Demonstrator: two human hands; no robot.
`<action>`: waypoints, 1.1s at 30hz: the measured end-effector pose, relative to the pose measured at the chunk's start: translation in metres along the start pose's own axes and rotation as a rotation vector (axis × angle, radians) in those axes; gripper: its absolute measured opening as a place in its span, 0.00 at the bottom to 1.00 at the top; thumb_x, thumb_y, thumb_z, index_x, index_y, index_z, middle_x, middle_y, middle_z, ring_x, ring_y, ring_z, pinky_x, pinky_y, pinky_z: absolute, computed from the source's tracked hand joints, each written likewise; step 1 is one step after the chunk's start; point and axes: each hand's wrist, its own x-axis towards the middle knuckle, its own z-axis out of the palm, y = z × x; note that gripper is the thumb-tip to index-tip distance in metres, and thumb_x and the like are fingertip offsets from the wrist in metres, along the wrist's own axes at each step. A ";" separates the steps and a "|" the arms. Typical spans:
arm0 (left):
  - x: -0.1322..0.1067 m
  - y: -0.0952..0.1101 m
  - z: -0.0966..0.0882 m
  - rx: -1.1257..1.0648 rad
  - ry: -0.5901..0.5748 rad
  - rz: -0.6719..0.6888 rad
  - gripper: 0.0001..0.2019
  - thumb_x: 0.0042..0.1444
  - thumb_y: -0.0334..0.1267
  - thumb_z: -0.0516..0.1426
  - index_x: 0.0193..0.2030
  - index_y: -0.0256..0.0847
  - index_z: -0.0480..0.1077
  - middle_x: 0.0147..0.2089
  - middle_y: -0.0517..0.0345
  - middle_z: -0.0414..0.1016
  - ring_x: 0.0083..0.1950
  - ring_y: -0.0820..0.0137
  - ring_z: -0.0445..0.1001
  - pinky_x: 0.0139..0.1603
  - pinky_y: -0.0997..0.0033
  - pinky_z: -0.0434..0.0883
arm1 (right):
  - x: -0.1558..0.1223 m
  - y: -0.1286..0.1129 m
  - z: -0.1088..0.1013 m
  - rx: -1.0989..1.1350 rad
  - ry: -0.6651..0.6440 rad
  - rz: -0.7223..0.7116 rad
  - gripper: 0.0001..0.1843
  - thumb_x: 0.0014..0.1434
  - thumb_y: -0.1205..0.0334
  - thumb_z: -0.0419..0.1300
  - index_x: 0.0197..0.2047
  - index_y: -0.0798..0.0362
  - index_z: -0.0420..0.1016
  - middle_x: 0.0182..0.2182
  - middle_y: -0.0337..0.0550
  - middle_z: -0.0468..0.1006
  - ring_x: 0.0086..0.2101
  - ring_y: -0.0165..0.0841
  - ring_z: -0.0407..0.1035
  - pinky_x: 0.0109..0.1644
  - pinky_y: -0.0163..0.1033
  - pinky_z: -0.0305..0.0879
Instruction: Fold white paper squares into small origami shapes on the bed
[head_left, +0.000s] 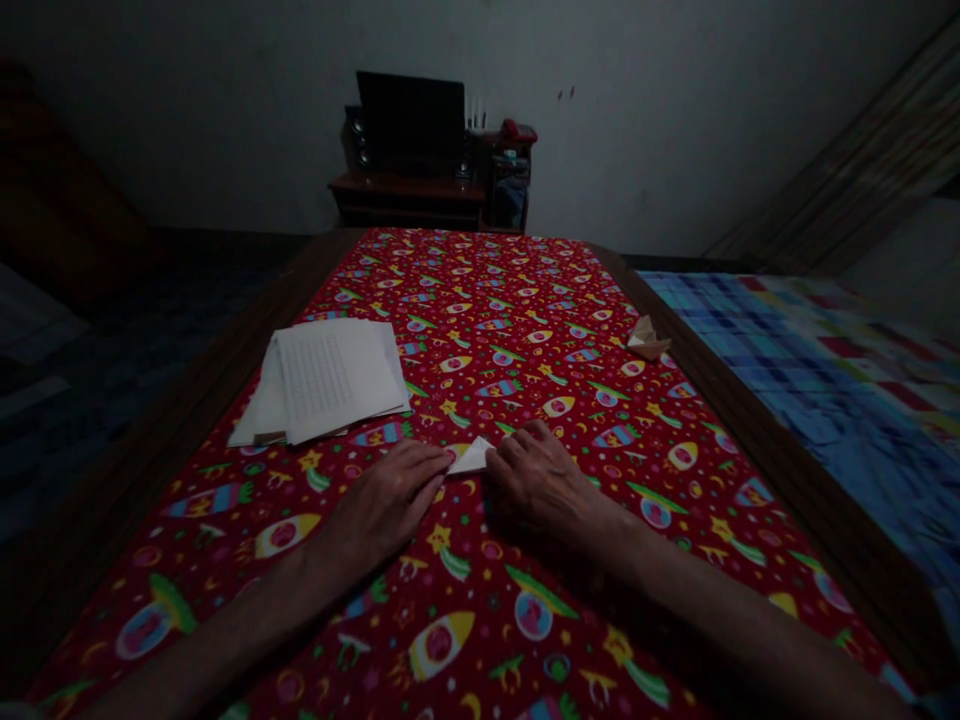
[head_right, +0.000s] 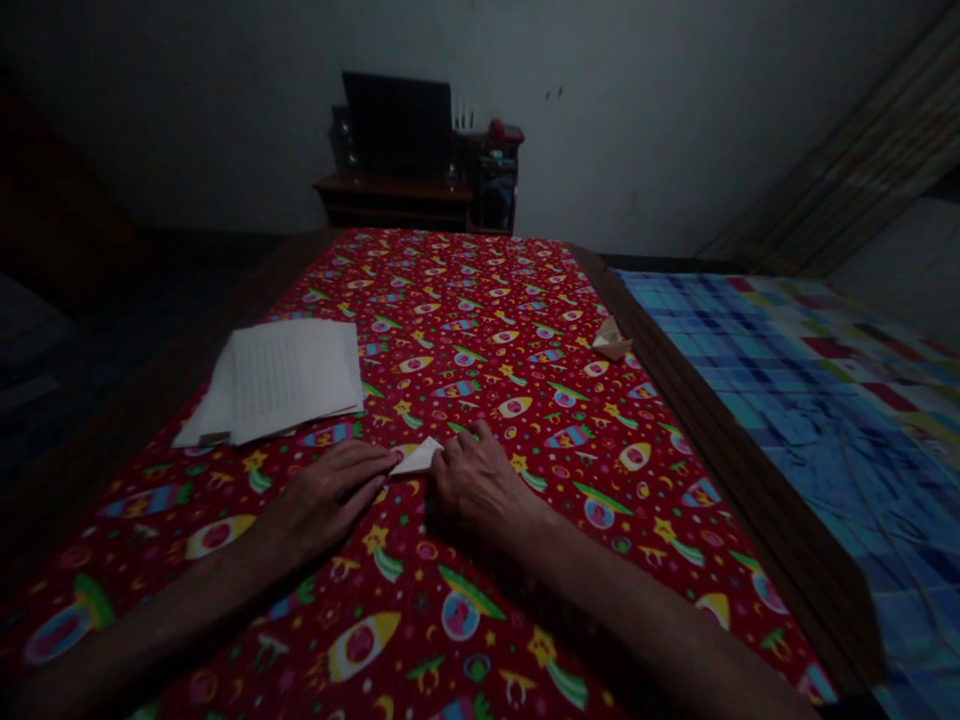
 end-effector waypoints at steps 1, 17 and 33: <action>0.002 0.001 0.000 -0.006 0.004 -0.014 0.12 0.61 0.31 0.51 0.50 0.37 0.70 0.46 0.51 0.73 0.48 0.67 0.69 0.49 0.65 0.70 | -0.001 0.001 0.002 0.022 0.011 0.006 0.05 0.61 0.66 0.54 0.40 0.56 0.68 0.34 0.47 0.72 0.34 0.37 0.62 0.44 0.46 0.54; 0.049 0.018 0.036 -0.120 0.044 -0.232 0.23 0.57 0.34 0.51 0.60 0.36 0.62 0.48 0.47 0.75 0.46 0.63 0.75 0.48 0.63 0.72 | -0.003 -0.001 0.033 0.247 0.433 0.234 0.09 0.63 0.67 0.48 0.34 0.55 0.67 0.25 0.42 0.71 0.27 0.30 0.63 0.29 0.35 0.55; 0.049 0.011 0.027 0.156 -0.047 -0.139 0.19 0.57 0.29 0.50 0.56 0.40 0.64 0.41 0.54 0.70 0.41 0.66 0.71 0.40 0.67 0.71 | 0.003 0.001 0.021 0.508 0.308 0.470 0.09 0.61 0.63 0.50 0.31 0.54 0.67 0.23 0.39 0.73 0.22 0.27 0.64 0.27 0.32 0.52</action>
